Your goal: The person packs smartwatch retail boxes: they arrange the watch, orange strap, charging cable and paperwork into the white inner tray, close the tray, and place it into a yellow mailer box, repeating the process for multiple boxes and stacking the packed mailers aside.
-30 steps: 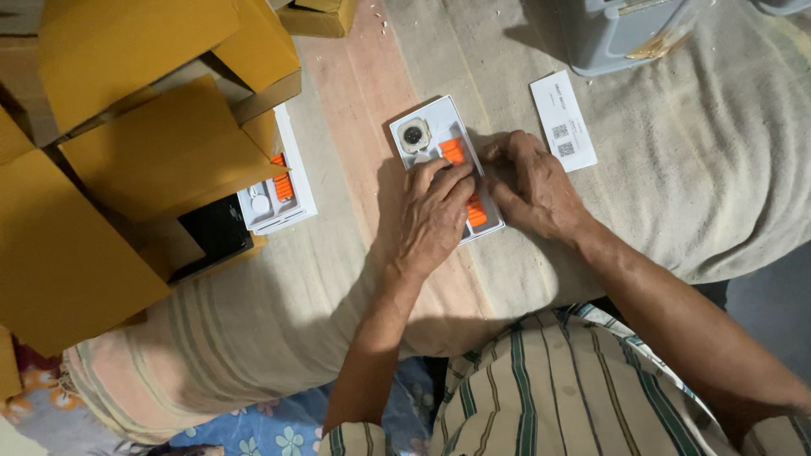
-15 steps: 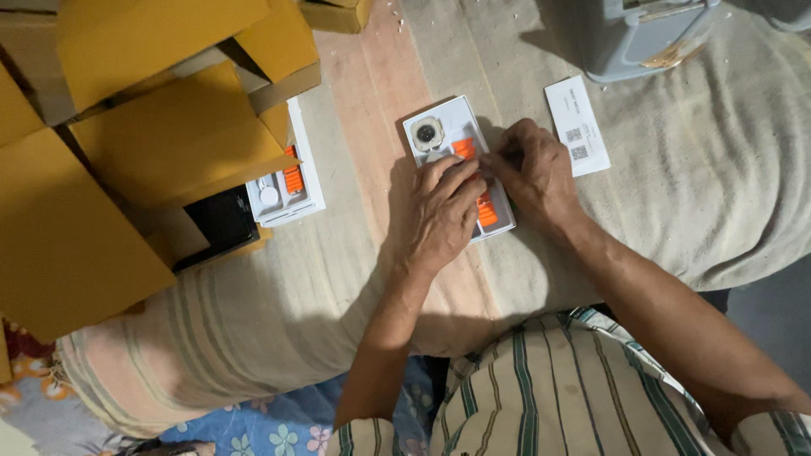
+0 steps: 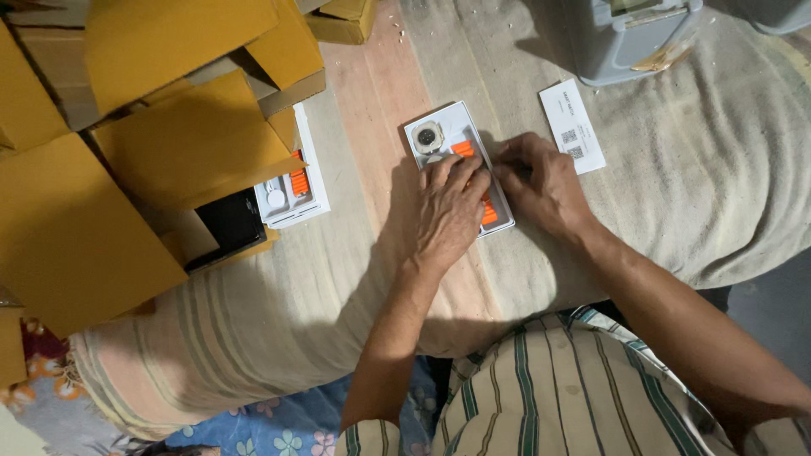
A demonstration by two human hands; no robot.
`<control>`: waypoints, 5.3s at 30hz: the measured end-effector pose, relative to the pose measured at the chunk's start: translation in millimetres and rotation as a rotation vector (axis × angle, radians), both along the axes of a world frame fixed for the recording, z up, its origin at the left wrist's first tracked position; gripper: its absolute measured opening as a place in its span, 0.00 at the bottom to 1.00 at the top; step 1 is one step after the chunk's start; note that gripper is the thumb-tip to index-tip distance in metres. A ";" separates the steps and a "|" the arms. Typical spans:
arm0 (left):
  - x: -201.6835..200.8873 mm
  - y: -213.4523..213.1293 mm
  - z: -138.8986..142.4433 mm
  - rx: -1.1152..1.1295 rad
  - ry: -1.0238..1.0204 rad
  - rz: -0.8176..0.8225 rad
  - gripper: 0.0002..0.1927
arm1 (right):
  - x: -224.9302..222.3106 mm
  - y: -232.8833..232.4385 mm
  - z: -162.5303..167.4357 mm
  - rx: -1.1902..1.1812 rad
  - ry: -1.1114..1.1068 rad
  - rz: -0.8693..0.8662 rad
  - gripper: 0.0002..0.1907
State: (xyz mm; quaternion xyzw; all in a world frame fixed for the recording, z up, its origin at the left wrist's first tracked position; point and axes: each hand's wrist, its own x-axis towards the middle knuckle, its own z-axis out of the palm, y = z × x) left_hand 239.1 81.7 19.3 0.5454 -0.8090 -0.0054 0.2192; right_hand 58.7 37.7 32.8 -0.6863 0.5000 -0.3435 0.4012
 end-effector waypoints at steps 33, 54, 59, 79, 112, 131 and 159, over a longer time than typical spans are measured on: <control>-39.7 21.2 -1.2 -0.010 0.072 0.065 0.29 | -34.1 38.6 -25.3 -0.232 0.016 0.004 0.36; -45.3 8.7 6.4 0.133 0.011 0.103 0.41 | -23.8 36.1 -22.8 -0.477 0.177 -0.062 0.17; -48.4 0.3 10.6 0.220 0.007 0.135 0.41 | -23.5 34.8 -22.2 -0.492 0.159 -0.038 0.15; -55.1 62.5 13.1 0.069 0.106 -0.004 0.37 | -28.6 34.8 -19.6 -0.479 0.119 -0.003 0.16; -57.0 -11.3 14.1 0.023 -0.088 0.275 0.26 | -29.1 37.8 -19.9 -0.560 0.138 -0.030 0.21; -63.7 -12.6 15.5 -0.101 -0.241 0.384 0.37 | -30.5 33.7 -11.0 -0.588 0.156 -0.023 0.17; -71.5 44.1 8.6 0.134 0.121 0.359 0.32 | -32.8 38.5 -12.8 -0.512 0.128 -0.046 0.14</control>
